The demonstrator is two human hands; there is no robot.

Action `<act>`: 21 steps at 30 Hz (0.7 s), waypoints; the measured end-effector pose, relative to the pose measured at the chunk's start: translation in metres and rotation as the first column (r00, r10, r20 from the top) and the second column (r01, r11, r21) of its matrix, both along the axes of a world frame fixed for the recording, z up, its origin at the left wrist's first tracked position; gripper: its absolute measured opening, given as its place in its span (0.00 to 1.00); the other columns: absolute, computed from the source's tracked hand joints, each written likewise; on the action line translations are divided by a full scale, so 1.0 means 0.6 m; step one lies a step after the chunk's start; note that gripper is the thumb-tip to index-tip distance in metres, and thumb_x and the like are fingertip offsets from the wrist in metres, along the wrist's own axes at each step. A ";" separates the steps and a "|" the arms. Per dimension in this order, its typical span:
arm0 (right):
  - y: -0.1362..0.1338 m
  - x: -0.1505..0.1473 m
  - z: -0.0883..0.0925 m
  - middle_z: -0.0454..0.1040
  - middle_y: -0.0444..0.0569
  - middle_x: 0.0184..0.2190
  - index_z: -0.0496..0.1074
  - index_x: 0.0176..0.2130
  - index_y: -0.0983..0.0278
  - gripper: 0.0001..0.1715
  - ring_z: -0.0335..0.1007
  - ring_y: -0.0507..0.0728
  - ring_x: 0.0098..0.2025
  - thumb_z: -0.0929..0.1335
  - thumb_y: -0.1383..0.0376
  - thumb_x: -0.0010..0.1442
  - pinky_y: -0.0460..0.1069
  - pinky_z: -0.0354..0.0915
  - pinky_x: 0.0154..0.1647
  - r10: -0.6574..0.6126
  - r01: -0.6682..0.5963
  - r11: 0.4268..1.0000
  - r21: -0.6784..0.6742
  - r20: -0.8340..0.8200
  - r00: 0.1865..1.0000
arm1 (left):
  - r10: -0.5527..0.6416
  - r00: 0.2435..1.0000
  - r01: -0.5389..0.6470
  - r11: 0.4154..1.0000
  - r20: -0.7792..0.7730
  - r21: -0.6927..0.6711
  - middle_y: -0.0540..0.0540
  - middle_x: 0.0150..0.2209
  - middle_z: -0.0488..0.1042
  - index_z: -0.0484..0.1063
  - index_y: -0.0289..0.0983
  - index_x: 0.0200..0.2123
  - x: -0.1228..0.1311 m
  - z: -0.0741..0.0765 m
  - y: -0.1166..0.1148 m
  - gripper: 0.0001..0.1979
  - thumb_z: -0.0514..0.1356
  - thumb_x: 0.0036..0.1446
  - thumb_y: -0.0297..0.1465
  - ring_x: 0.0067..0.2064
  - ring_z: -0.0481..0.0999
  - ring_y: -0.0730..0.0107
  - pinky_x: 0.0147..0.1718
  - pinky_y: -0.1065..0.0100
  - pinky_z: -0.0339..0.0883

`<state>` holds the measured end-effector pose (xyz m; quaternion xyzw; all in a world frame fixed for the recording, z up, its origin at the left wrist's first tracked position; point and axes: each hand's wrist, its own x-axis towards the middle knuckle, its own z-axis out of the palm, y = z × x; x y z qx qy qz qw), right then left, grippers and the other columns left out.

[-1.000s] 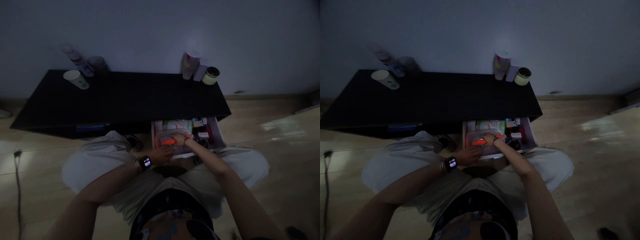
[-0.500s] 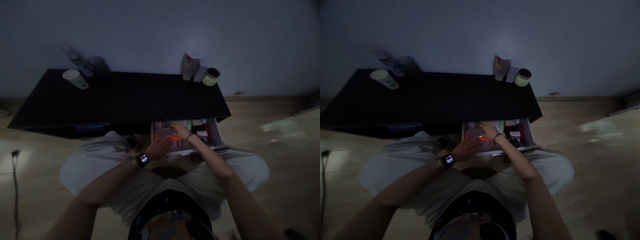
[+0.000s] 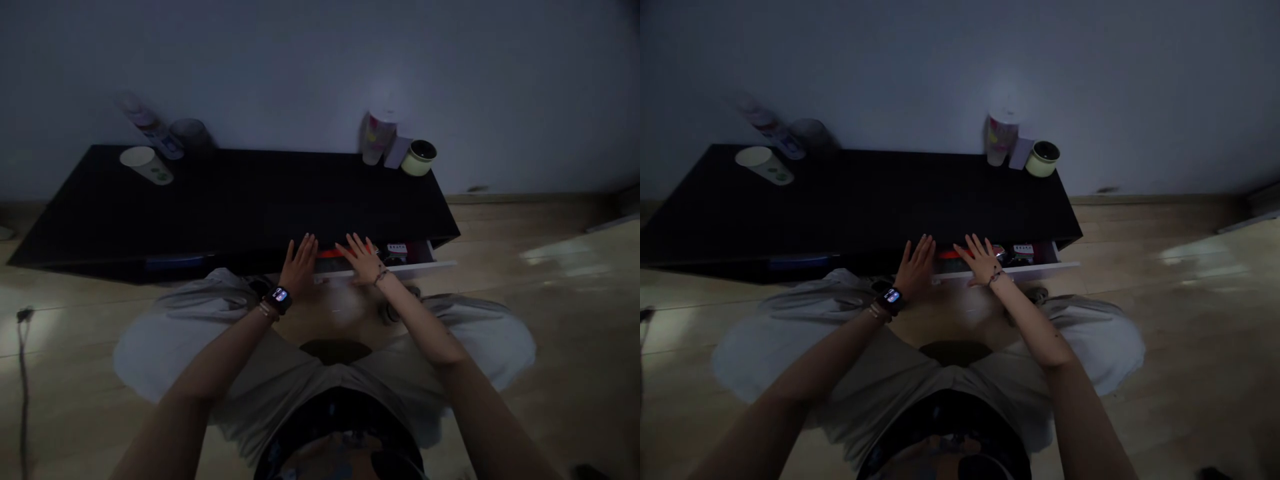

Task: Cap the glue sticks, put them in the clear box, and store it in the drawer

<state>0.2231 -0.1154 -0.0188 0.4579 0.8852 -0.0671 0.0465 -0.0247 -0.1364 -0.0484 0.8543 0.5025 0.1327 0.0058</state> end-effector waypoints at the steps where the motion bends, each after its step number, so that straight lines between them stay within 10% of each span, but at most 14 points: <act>1: 0.003 0.003 -0.004 0.35 0.63 0.75 0.44 0.74 0.59 0.72 0.28 0.72 0.76 0.80 0.53 0.44 0.71 0.33 0.71 -0.016 0.016 0.999 0.044 -0.014 1.000 | 0.007 1.000 -0.007 1.000 -0.002 -0.011 0.27 0.72 0.47 0.47 0.22 0.71 -0.002 0.003 0.006 0.40 0.55 0.61 0.34 0.75 0.42 0.47 0.70 0.41 0.29; 10: 0.044 0.021 -0.034 0.51 0.60 0.72 0.56 0.71 0.66 0.48 0.45 0.65 0.74 0.74 0.61 0.58 0.62 0.46 0.72 -0.044 0.063 0.991 0.121 -0.151 0.988 | 0.027 0.999 -0.028 0.998 -0.026 -0.060 0.31 0.72 0.50 0.52 0.27 0.71 -0.035 0.011 0.034 0.38 0.57 0.62 0.37 0.74 0.48 0.48 0.70 0.43 0.35; 21: 0.069 0.020 -0.070 0.63 0.61 0.66 0.68 0.64 0.67 0.30 0.54 0.66 0.70 0.67 0.63 0.65 0.63 0.53 0.70 -0.019 0.076 0.976 0.204 -0.268 0.963 | -0.024 0.992 0.016 0.998 0.121 0.064 0.36 0.65 0.66 0.64 0.34 0.66 -0.059 -0.039 0.063 0.26 0.53 0.67 0.32 0.68 0.62 0.52 0.66 0.48 0.56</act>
